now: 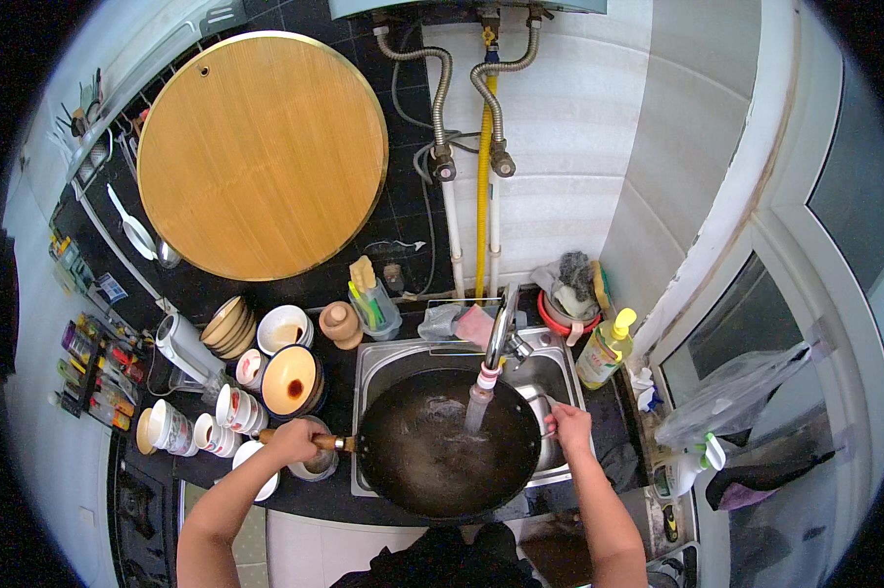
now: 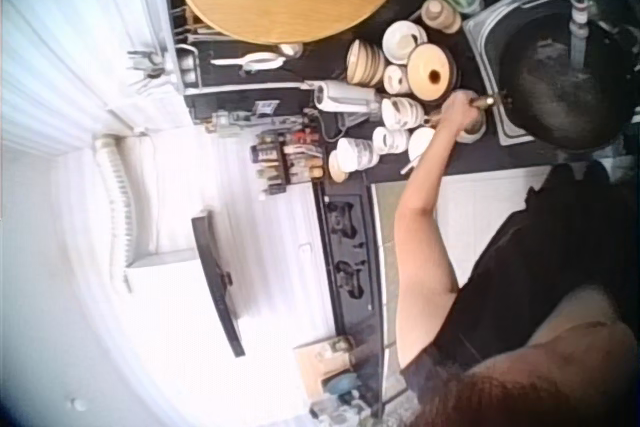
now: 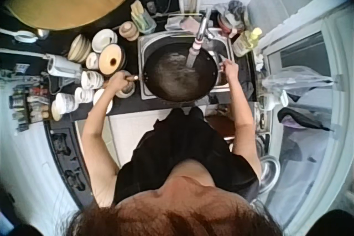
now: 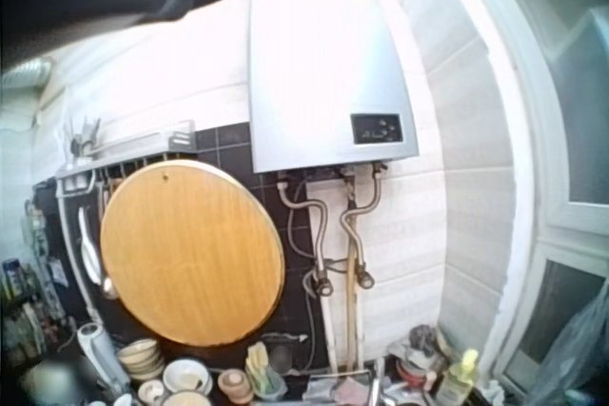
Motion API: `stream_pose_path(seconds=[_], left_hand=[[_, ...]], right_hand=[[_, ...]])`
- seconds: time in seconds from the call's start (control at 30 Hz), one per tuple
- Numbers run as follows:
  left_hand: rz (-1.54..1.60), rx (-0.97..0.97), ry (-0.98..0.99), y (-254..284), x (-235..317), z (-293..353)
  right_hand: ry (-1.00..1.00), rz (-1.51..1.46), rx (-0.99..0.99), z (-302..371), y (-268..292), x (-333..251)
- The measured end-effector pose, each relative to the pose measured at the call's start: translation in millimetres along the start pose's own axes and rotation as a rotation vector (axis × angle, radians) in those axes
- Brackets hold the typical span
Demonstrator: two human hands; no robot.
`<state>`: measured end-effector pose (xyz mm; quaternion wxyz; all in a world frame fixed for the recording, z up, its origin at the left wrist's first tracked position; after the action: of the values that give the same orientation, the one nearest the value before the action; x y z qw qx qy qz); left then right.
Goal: The person washes a wok, rinses a bowl, and scrubs several plates in a kitchen sink using a sponge and running water. They also remove food debris from the sink drain and dispose of it in a trash bin before returning to wash more dishes.
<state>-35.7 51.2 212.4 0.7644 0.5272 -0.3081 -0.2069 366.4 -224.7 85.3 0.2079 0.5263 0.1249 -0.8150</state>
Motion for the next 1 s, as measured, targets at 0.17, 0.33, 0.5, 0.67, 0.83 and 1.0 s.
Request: stream_pose_path(seconds=[0.17,0.33,0.5,0.67,0.83,1.0], left_hand=[[-0.076,0.009,-0.134,7,44,-21],[-0.055,0.197,-0.266,-4,47,-13],[0.036,0.3,-0.225,-19,25,2],[0.083,0.332,-0.186,-35,5,1],[0.144,0.305,-0.2,-47,3,-8],[0.121,0.308,-0.233,-38,16,-11]], right_hand=[[-0.098,0.057,0.11,-1,49,36],[-0.061,-0.024,0.13,7,54,56],[0.056,-0.105,0.136,19,36,29],[0.162,-0.077,0.06,32,23,-18],[0.198,0.009,0.071,39,23,-48],[0.11,0.023,0.107,24,40,-18]])
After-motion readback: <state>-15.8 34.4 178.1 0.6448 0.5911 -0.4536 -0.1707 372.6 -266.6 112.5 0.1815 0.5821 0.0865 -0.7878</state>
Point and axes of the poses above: each hand's wrist, its own z-axis away from the middle knuckle, its own y-axis out of the back of the hand, x = y × z, the point moved 5 cm from there along -z, towards the middle knuckle, and after that the axes turned 5 degrees about x, right-handed, at the moved point
